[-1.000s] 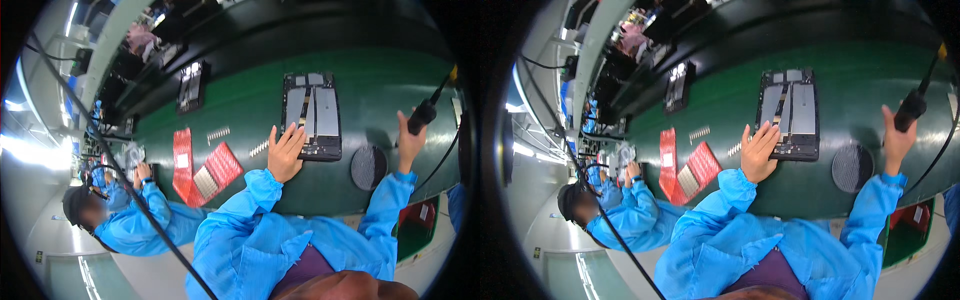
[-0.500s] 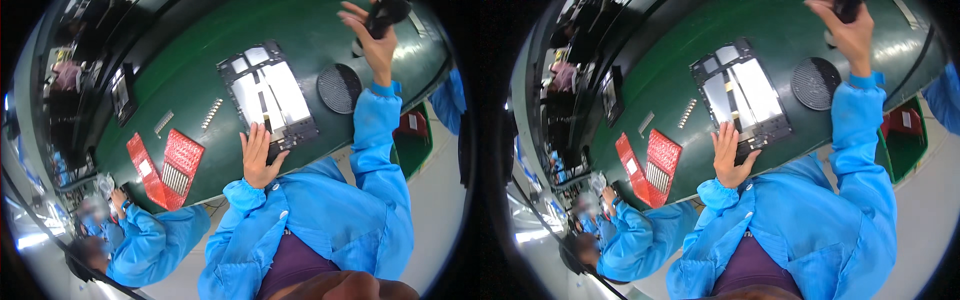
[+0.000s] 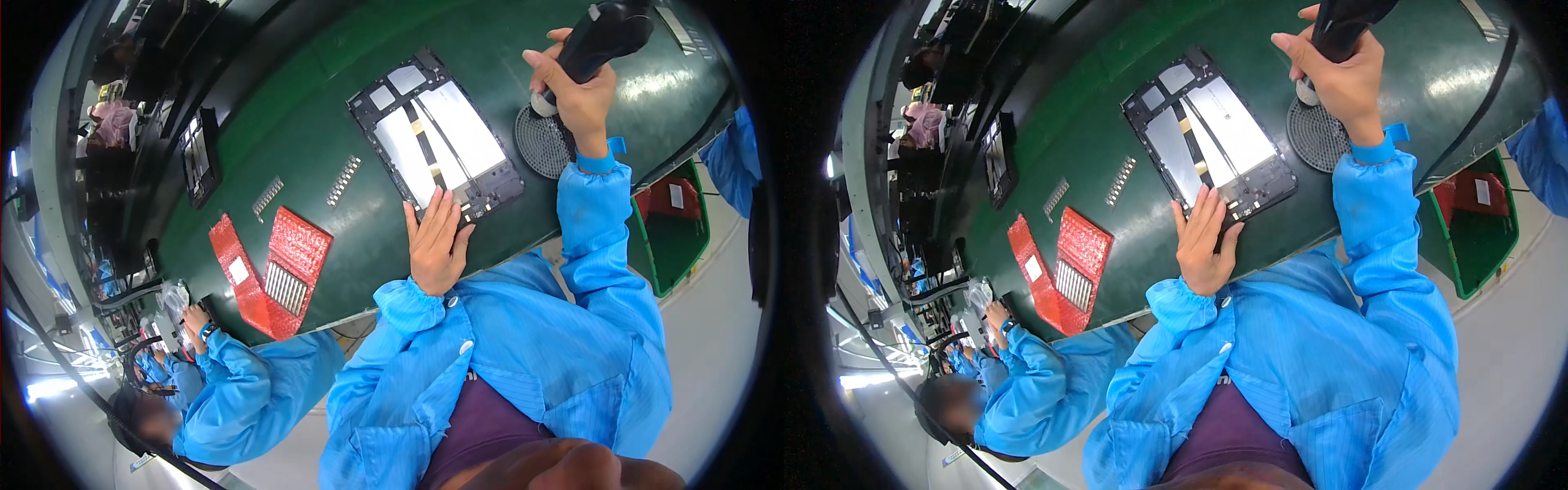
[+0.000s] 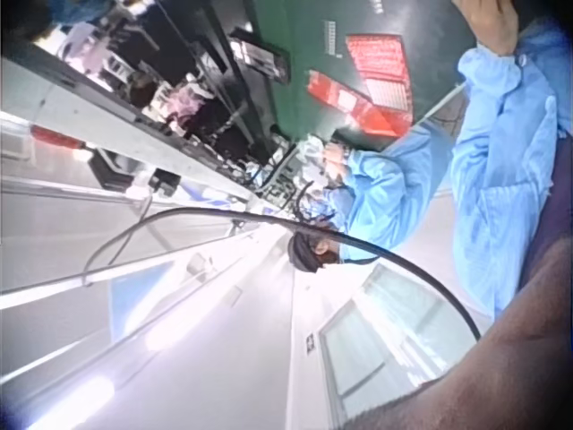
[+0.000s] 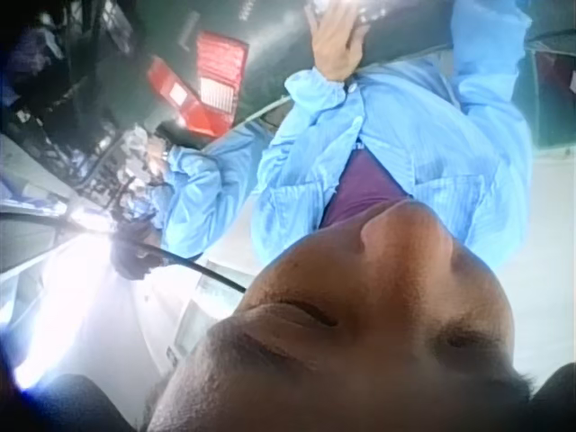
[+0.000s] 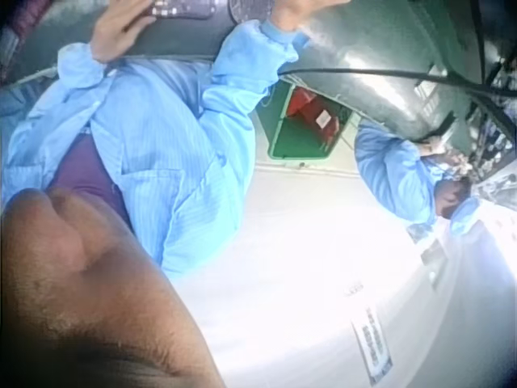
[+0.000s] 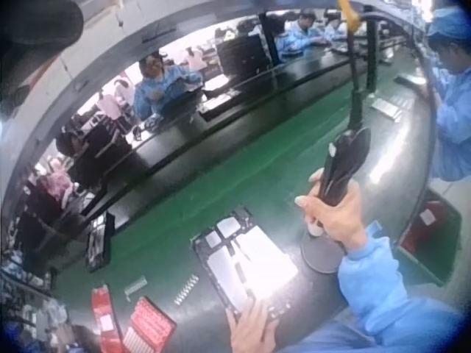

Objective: Assembling electronic components into a device casing using an electric screwdriver.

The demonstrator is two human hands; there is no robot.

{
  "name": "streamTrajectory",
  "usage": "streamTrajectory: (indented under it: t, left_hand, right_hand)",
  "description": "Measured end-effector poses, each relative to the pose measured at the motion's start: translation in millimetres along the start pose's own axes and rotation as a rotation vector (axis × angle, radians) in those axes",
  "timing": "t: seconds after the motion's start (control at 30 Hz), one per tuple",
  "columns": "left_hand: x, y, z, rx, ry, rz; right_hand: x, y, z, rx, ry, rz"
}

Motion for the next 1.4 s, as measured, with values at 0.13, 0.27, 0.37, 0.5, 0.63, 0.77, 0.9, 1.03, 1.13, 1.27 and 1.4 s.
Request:
streamTrajectory:
  t: [0.13,0.27,0.37,0.5,0.63,0.77,0.9,1.03,1.13,1.27,1.4]
  left_hand:
    - [-6.9,-6.9,-3.6,0.06,0.007,-0.025]
    - [-23.5,-30.9,-1.5,0.183,0.073,-0.128]
    - [-32.5,-40.1,2.3,0.202,0.113,-0.204]
    - [-38.0,-41.8,5.4,0.183,0.233,-0.243]
    - [-37.9,-41.7,5.1,0.167,0.222,-0.243]
    - [-36.8,-43.5,4.3,0.169,0.24,-0.231]
    - [-35.2,-41.9,3.1,0.149,0.225,-0.202]
    - [-29.4,-29.3,3.1,0.157,0.228,-0.18]
    - [-11.6,-23.2,3.5,0.126,0.218,-0.129]
    - [-26.2,-25.0,-18.4,0.163,0.142,-0.115]
    - [-49.0,-36.2,-34.5,0.346,0.376,-0.538]
  right_hand:
    - [0.4,1.5,7.8,-0.007,-0.02,0.048]
    - [5.1,1.9,5.2,0.014,-0.072,0.028]
    - [6.7,1.6,4.2,0.011,-0.065,0.027]
    - [8.3,1.8,5.4,0.015,-0.059,0.047]
    - [11.4,2.3,6.5,0.006,-0.025,0.073]
    - [10.6,3.0,7.5,-0.012,-0.018,0.079]
    - [12.5,2.6,9.4,0.002,-0.034,0.09]
    - [13.7,1.1,18.3,0.028,-0.059,0.152]
    - [13.1,2.0,13.8,0.058,-0.035,0.159]
    - [10.1,0.6,14.8,0.038,-0.022,0.114]
    - [6.1,-1.4,26.4,0.051,0.0,0.122]
Point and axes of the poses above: each hand's wrist, its own y-axis away from the middle knuckle, its own z-axis out of the palm, x = y × z, the point moved 2 cm from there along -y, towards the middle knuckle, and after that the axes turned 12 degrees about -y, right-handed, at the moved point
